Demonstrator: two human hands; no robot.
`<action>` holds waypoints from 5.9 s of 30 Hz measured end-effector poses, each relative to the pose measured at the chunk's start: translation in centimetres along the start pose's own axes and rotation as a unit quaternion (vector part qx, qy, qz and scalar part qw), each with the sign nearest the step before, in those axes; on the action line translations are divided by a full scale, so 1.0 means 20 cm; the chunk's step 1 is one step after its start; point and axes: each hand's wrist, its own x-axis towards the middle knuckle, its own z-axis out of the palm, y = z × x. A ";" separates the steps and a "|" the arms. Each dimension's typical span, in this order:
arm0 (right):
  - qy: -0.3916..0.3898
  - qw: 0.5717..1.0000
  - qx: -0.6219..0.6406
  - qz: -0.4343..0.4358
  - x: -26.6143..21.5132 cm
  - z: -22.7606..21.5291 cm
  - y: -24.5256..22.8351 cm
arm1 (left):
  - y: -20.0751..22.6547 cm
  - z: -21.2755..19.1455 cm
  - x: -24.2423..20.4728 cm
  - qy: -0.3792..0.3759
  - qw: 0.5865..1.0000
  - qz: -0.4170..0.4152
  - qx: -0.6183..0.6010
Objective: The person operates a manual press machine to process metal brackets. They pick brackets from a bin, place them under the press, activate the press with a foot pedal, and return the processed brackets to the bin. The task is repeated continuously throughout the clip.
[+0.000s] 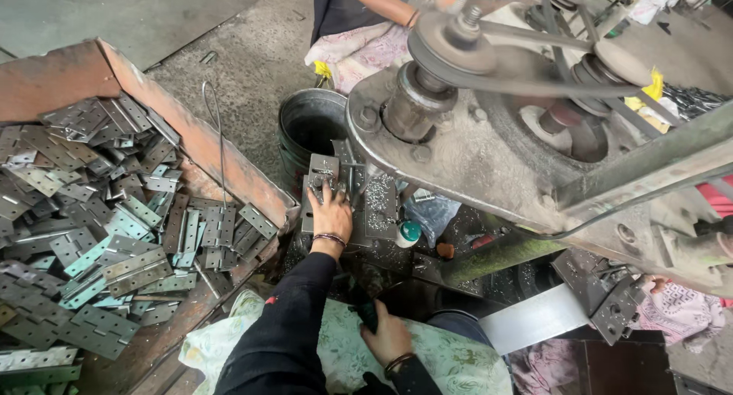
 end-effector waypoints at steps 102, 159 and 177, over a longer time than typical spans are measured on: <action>0.057 0.996 -0.048 0.044 -0.12 -0.02 -0.18 | 0.05 0.03 -0.20 0.026 0.999 0.022 0.004; 0.077 0.995 0.045 0.033 0.00 0.27 0.05 | -0.01 0.01 -0.08 -0.014 1.000 -0.011 -0.008; 0.073 0.989 -0.126 0.034 -0.03 -0.18 -0.15 | -1.08 0.54 -1.13 0.035 0.901 -0.355 -0.246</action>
